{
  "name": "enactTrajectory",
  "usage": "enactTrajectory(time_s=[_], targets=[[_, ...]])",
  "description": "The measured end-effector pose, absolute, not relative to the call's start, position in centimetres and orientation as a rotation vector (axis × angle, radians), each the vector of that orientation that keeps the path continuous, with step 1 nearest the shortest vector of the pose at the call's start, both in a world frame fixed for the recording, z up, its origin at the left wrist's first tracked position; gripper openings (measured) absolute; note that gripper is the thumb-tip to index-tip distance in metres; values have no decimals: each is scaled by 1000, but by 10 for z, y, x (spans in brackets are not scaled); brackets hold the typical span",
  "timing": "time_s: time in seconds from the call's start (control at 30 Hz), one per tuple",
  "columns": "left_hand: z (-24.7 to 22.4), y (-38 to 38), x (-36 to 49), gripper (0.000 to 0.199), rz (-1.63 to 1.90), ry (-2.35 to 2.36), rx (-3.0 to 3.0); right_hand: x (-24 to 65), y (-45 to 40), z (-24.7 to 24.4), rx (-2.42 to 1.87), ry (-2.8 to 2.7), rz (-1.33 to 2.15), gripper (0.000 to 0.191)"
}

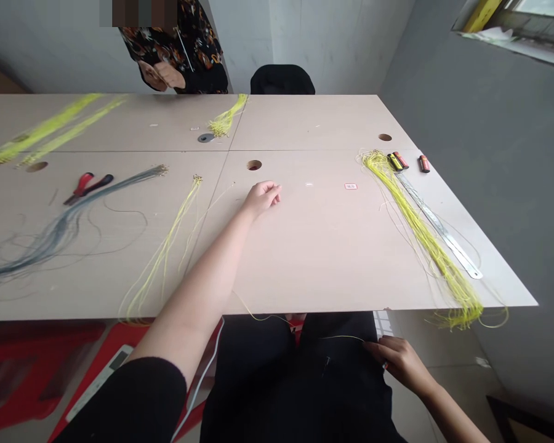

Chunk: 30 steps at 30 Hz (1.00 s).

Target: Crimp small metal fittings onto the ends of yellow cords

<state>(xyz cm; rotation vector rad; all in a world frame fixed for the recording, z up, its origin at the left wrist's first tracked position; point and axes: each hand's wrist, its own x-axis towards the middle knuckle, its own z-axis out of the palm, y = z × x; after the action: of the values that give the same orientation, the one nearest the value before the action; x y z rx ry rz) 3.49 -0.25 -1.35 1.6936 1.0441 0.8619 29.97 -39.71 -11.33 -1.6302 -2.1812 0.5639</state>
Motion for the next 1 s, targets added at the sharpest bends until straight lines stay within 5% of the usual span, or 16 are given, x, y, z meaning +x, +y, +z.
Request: enactTrajectory(time_s=[0.43, 1.0], targets=[[-10, -5, 33, 31, 805, 1066, 1726, 307, -396, -131, -1445, -2247, 317, 27], [-9, -5, 33, 30, 817, 1052, 1683, 318, -391, -129, -1423, -2385, 477, 33]])
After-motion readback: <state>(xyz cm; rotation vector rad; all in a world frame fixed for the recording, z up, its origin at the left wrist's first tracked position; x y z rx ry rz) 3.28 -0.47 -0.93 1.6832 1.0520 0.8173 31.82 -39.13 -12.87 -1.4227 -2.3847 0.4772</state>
